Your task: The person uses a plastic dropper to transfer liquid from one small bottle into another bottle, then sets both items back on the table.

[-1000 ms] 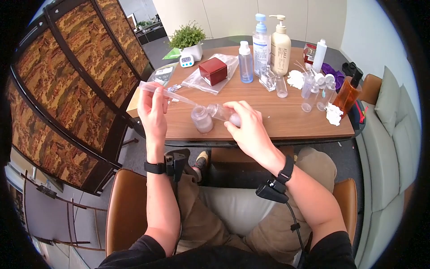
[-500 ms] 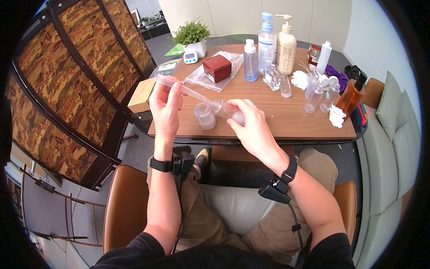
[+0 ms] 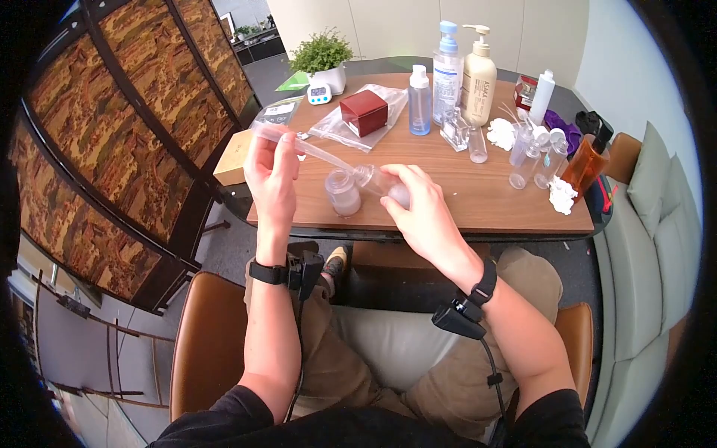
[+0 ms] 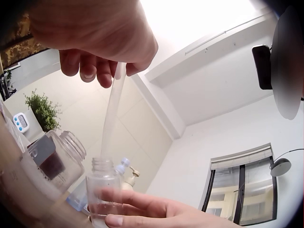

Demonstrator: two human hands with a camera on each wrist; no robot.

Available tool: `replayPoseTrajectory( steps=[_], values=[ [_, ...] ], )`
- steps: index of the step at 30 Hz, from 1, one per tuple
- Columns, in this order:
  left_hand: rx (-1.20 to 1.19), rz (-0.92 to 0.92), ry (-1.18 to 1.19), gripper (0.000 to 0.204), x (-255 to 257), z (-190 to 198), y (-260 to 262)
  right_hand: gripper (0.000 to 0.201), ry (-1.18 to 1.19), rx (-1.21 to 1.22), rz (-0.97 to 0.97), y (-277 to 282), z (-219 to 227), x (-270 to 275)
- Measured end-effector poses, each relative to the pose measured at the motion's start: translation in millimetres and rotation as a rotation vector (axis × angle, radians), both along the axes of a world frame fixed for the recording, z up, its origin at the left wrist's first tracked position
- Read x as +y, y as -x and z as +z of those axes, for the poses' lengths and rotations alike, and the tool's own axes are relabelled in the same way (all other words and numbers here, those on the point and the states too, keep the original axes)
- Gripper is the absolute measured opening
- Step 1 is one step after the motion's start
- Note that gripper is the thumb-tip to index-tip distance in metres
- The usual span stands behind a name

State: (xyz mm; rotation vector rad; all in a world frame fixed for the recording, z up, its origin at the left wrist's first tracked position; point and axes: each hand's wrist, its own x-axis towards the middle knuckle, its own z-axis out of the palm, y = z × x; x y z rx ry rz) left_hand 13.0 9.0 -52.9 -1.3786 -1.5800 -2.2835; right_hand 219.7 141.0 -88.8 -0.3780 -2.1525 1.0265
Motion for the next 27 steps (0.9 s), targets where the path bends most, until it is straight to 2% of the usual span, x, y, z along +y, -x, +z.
replayPoseTrajectory(
  steps=[7,9,12,15,17,19,21,23,27],
  values=[
    [0.011,0.066,-0.132,0.005,-5.2,1.2,9.6,0.042,0.005,0.013,0.006,0.2,-1.6,-0.4],
    [0.012,0.075,-0.118,0.006,-5.5,2.0,8.9,0.042,0.006,0.015,0.007,0.0,-1.4,-0.7],
    [0.1,0.181,-0.087,0.007,-1.7,2.8,4.3,0.042,-0.011,0.018,0.004,1.2,-3.1,-0.2],
    [0.144,0.202,-0.004,0.008,0.9,1.2,4.2,0.042,-0.003,0.007,0.006,0.7,-1.3,-1.7],
    [0.254,0.2,0.153,0.009,3.2,0.2,4.4,0.042,-0.005,0.003,0.005,0.8,-1.4,-1.9],
    [0.231,0.197,0.228,0.013,0.6,2.2,-0.6,0.042,-0.008,0.0,0.006,1.1,-1.0,-2.5],
    [0.299,0.187,0.412,0.015,-0.2,2.6,-1.4,0.042,-0.005,0.01,0.013,1.1,-0.6,-3.0],
    [0.318,0.198,0.379,0.02,1.3,1.2,-2.9,0.042,-0.006,0.01,0.013,1.4,-1.7,-2.3],
    [0.296,0.179,0.517,0.026,-1.4,4.6,-3.7,0.042,-0.003,0.005,0.014,1.1,-1.2,-2.7]
  ],
)
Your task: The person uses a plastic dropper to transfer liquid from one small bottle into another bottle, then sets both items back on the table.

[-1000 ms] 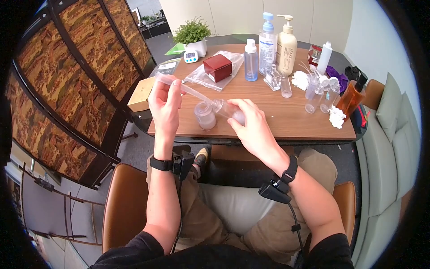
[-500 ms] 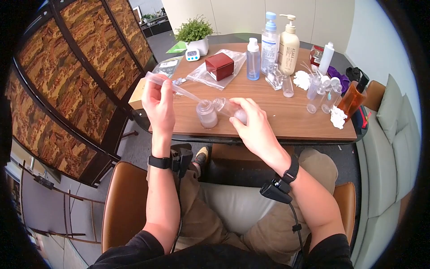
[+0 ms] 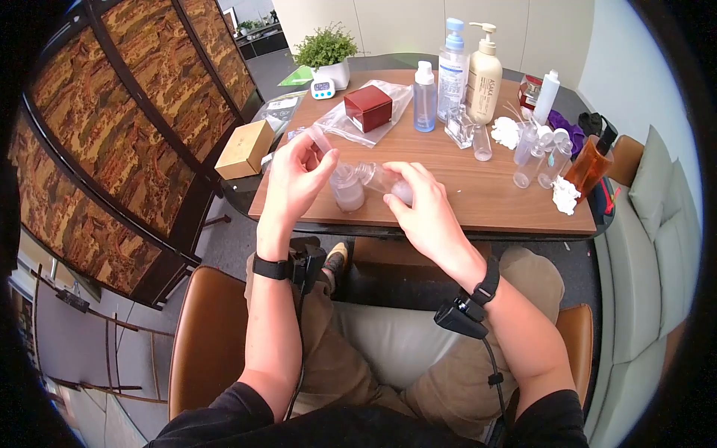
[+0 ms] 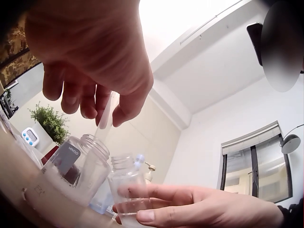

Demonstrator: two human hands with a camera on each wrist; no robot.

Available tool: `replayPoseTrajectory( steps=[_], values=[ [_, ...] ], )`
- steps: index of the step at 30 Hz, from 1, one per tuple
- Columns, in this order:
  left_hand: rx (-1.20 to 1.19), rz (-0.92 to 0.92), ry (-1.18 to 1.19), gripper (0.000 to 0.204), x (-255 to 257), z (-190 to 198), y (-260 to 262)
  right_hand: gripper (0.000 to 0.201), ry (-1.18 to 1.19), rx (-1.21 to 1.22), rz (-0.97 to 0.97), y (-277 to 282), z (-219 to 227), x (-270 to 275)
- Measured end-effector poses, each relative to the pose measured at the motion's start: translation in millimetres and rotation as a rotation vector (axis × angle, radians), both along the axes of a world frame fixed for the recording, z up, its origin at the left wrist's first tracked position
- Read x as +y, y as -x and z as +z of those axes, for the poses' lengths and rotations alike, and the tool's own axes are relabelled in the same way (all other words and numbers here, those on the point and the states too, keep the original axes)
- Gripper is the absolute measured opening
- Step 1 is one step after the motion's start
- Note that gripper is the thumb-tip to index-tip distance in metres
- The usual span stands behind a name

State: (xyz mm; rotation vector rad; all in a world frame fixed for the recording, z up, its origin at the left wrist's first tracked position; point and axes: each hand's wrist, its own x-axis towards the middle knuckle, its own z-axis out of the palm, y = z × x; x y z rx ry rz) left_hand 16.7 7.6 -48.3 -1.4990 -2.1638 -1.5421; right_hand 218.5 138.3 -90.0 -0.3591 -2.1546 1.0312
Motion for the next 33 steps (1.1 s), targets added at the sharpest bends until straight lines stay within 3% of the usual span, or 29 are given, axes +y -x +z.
replayPoseTrajectory(
  steps=[33],
  values=[
    [-0.078,0.016,0.066,0.032,-1.5,-0.3,4.8,0.042,-0.03,-0.026,-0.011,1.0,-3.6,1.3]
  ],
)
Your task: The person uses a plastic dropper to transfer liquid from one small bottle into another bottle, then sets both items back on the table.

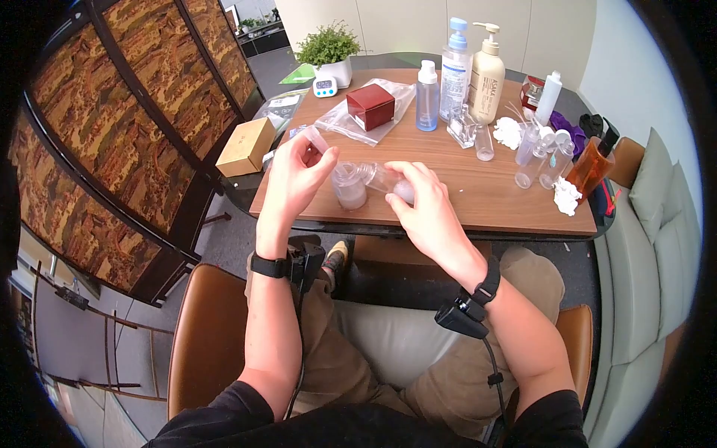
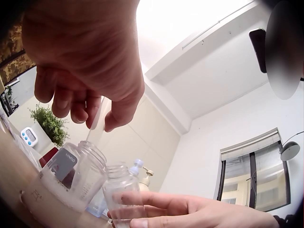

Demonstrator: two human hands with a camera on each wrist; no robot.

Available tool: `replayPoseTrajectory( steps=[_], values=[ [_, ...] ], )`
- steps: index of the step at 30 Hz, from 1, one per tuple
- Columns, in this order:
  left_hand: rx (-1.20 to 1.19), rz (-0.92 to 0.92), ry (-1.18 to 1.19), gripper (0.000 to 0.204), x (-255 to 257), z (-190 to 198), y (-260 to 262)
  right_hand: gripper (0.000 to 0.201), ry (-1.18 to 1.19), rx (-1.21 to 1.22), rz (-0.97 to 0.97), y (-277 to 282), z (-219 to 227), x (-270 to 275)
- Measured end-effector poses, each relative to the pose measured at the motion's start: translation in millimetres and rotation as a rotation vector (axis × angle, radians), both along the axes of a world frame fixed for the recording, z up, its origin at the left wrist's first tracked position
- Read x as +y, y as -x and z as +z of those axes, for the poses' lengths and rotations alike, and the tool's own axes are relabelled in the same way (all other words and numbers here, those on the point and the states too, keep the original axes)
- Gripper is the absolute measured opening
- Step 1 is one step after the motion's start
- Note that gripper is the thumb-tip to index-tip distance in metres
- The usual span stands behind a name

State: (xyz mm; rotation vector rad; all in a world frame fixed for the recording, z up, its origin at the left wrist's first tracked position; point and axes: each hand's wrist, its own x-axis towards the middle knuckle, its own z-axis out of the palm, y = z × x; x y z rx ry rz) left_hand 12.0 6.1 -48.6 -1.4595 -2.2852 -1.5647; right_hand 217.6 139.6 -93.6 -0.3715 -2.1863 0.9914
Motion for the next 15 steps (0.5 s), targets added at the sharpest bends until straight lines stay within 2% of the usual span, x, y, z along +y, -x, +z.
replayPoseTrajectory(
  steps=[11,15],
  values=[
    [0.025,0.002,-0.017,0.03,1.0,1.5,-2.8,0.042,0.0,0.001,0.0,-0.5,0.8,-0.8],
    [0.001,-0.001,-0.212,0.023,3.5,-6.2,5.5,0.042,-0.009,0.006,-0.001,-0.1,-0.4,0.1]
  ],
)
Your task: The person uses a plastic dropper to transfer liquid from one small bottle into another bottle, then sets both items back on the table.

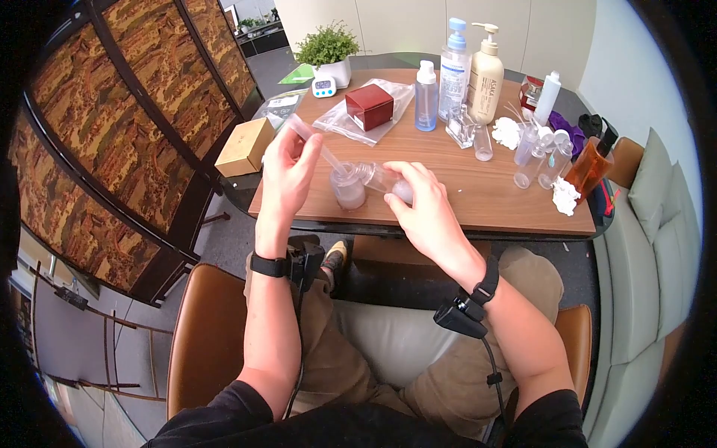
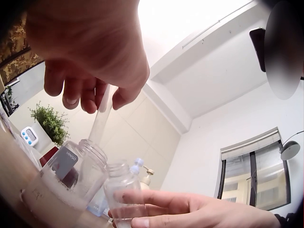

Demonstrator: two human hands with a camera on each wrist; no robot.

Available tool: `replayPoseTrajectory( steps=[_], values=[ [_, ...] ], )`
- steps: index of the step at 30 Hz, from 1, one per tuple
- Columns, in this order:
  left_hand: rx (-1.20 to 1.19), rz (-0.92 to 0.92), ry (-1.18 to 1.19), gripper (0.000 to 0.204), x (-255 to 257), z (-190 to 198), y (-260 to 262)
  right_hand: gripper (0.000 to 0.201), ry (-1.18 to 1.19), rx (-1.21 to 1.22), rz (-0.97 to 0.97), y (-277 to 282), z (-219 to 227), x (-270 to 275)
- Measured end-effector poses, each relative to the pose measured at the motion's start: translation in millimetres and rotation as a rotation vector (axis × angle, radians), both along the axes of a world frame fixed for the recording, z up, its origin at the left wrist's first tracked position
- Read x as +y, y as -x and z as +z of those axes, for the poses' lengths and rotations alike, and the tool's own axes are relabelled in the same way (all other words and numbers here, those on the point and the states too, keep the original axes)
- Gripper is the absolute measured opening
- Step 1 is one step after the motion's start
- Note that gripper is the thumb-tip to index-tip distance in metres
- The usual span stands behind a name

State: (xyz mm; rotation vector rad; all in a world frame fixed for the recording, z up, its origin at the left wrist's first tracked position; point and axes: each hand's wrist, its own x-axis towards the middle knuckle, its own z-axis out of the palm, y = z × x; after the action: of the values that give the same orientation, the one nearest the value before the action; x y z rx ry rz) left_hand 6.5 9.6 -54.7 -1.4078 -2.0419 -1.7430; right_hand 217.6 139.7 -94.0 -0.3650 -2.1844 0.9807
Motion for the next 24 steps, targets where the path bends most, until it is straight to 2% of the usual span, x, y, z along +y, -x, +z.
replayPoseTrajectory(
  steps=[5,6,9,12,15,18,24],
  values=[
    [-0.007,0.026,-0.293,0.012,-1.1,2.1,3.4,0.042,-0.002,0.0,-0.001,-0.1,-0.9,0.3],
    [-0.007,0.024,-0.292,0.012,-2.3,1.6,4.9,0.041,-0.004,0.005,0.002,-0.1,-1.4,0.7],
    [-0.182,-0.063,-0.422,0.009,-5.8,1.2,9.2,0.041,0.005,0.0,-0.002,-0.2,-1.2,0.0],
    [-0.291,-0.148,-0.461,0.009,-2.1,1.5,3.7,0.041,-0.012,0.012,0.003,0.7,-2.6,1.2],
    [-0.251,-0.196,-0.38,0.01,1.9,2.2,-4.1,0.041,0.016,0.007,0.005,0.6,-1.3,-0.4],
    [-0.213,-0.163,-0.3,0.009,2.0,5.7,-11.0,0.042,0.012,0.01,-0.004,0.7,-0.8,-1.5],
    [-0.229,-0.166,-0.328,0.012,3.2,7.9,-11.9,0.043,0.017,-0.001,0.0,0.7,0.3,-1.3]
  ],
)
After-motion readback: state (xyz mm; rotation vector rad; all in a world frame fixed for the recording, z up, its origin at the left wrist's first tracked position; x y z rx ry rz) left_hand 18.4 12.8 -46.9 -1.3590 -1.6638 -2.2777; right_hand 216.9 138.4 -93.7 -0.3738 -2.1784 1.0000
